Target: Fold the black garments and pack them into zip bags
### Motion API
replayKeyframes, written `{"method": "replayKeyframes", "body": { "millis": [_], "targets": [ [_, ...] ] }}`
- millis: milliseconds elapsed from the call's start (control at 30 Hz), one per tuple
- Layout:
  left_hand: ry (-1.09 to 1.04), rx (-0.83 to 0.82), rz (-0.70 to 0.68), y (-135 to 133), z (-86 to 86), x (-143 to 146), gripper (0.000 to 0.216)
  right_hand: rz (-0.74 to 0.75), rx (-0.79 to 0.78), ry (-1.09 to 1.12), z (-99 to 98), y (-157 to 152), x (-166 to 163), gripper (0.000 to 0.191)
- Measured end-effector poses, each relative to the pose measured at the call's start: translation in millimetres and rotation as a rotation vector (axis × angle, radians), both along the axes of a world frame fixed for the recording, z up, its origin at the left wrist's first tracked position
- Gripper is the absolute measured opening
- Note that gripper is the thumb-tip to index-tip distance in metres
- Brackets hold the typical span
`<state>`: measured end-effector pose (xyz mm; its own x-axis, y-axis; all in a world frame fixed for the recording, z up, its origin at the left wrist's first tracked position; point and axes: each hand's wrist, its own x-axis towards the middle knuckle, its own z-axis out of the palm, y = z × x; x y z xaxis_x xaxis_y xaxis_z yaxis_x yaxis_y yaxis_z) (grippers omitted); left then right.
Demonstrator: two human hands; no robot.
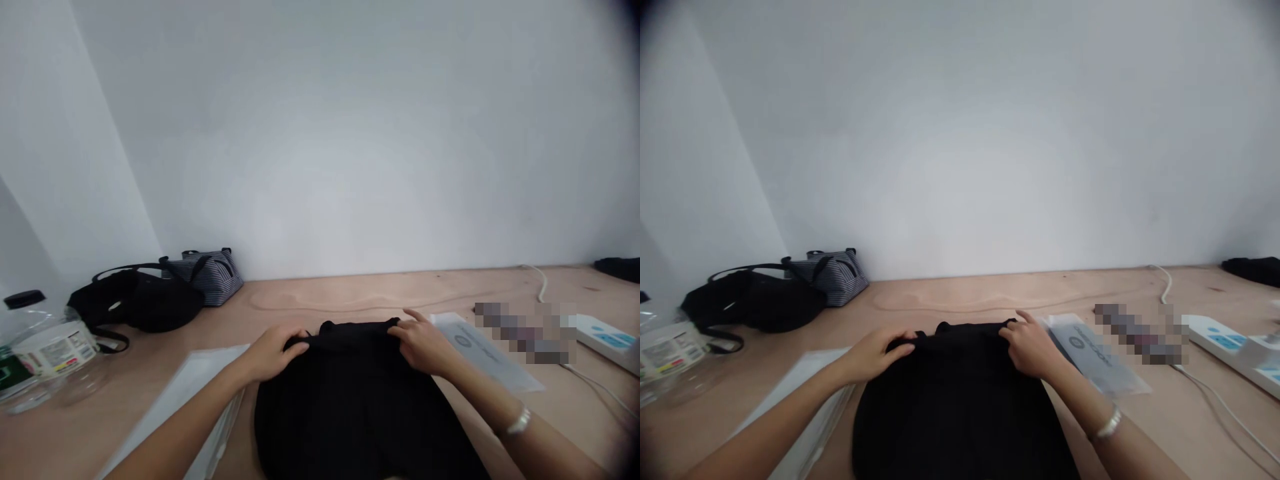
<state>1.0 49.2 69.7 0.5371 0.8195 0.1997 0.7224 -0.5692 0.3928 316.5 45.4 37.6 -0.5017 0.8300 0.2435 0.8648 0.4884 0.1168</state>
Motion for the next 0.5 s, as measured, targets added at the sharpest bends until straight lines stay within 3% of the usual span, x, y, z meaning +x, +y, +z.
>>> {"method": "replayKeyframes", "body": {
  "millis": [67, 167, 267, 367, 433, 500],
  "targets": [
    [0.011, -0.106, -0.068, -26, 7.1, -9, 0.012, 0.065, -0.075, 0.093, 10.1, -32, 4, 0.039],
    [0.085, -0.334, -0.155, -58, 11.3, -21, 0.015, 0.126, -0.327, 0.154, 18.9, -74, 7, 0.037],
    [0.089, -0.392, -0.189, -74, 12.2, -21, 0.017, 0.091, -0.547, 0.183, 23.4, -91, 2, 0.041],
    [-0.01, -0.244, -0.097, -74, 2.9, -6, 0.02, 0.019, -0.485, 0.257, 23.1, -79, -15, 0.035],
    [-0.012, -0.127, 0.008, -70, -13.0, 7, 0.029, 0.018, -0.368, 0.307, 16.1, -65, -29, 0.035],
    [0.072, -0.076, 0.086, -66, -34.3, 20, 0.042, 0.078, -0.31, 0.303, 1.7, -52, -41, 0.046]
  ]
}}
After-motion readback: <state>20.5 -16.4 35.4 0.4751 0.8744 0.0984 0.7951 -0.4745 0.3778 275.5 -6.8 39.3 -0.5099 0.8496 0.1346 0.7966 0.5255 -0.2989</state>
